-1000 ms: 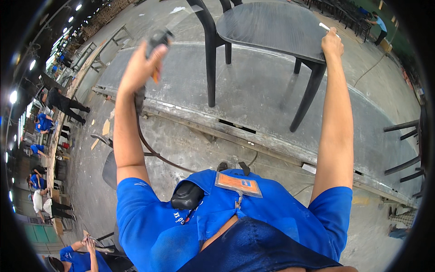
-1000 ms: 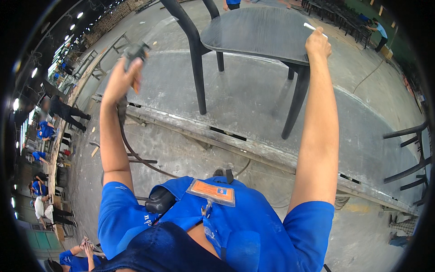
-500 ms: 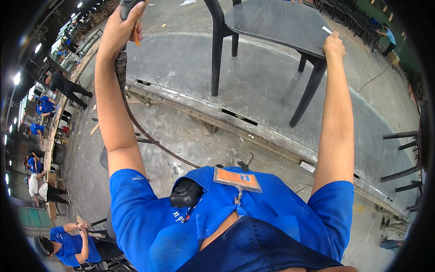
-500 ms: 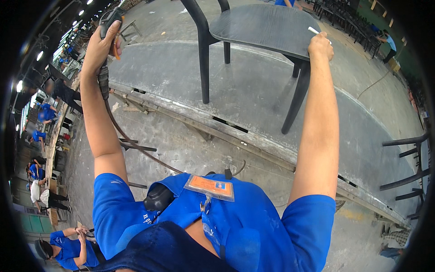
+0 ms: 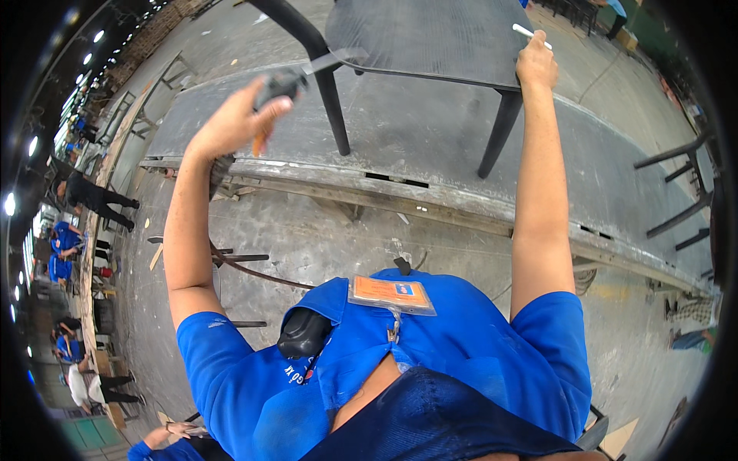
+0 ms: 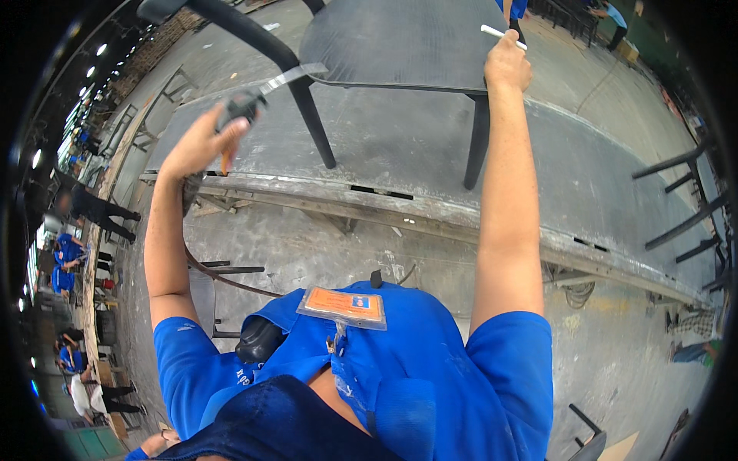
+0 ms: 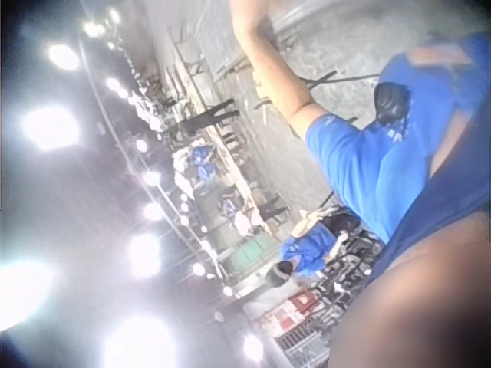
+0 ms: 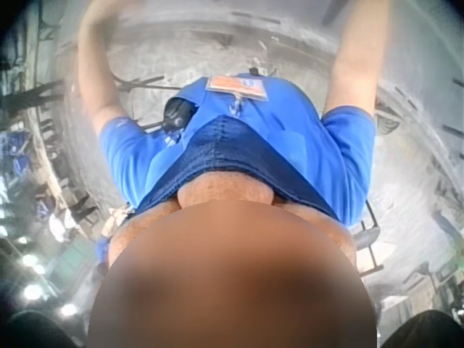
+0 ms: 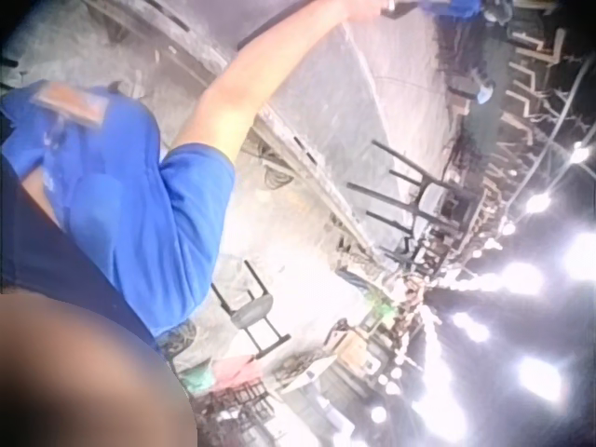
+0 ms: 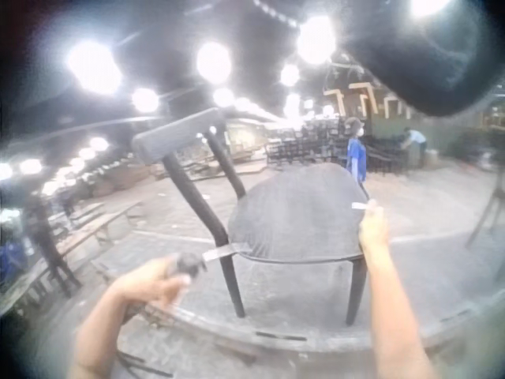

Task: The person uses a white marker to draw circles on the seat of a black chair. They repeatedly lift, rotate, and reposition the chair to access different areas of the seat and legs while marking.

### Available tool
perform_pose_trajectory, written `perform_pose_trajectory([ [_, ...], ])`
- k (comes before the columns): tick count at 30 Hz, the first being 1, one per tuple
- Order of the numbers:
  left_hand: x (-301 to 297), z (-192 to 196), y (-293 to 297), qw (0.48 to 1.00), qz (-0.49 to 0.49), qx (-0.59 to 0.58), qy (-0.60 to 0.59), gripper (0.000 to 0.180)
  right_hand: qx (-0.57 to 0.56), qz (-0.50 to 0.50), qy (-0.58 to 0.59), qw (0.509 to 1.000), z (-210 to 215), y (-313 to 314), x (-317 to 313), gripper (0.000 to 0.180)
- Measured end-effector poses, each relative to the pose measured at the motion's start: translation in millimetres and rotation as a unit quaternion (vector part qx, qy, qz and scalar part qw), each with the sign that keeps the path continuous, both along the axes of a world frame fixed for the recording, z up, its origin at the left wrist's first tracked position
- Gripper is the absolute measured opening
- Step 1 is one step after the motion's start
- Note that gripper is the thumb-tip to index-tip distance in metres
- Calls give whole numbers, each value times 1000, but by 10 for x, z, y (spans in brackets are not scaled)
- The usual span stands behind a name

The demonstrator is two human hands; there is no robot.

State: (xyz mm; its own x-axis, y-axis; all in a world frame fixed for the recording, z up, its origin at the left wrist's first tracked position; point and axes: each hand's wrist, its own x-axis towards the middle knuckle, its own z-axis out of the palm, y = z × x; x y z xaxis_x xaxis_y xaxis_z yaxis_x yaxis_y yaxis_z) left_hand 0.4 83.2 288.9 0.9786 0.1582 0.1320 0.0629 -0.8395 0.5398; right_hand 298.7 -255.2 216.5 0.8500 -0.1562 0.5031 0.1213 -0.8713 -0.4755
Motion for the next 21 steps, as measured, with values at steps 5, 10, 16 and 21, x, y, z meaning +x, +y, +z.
perform_pose_trajectory([
  [5,-91,-15,-89,997,-49,-4,59,55,35,-20,-74,996,-124,-68,-538,24],
  [10,122,-108,-264,990,34,56,-125,71,117,-71,-140,981,-258,-110,-987,19],
  [16,375,-280,-554,994,-112,-11,-15,81,145,-90,-183,968,-391,-147,-1321,15],
  [21,785,-38,-292,978,35,5,-204,64,365,27,-237,900,-565,-252,-1409,20],
])
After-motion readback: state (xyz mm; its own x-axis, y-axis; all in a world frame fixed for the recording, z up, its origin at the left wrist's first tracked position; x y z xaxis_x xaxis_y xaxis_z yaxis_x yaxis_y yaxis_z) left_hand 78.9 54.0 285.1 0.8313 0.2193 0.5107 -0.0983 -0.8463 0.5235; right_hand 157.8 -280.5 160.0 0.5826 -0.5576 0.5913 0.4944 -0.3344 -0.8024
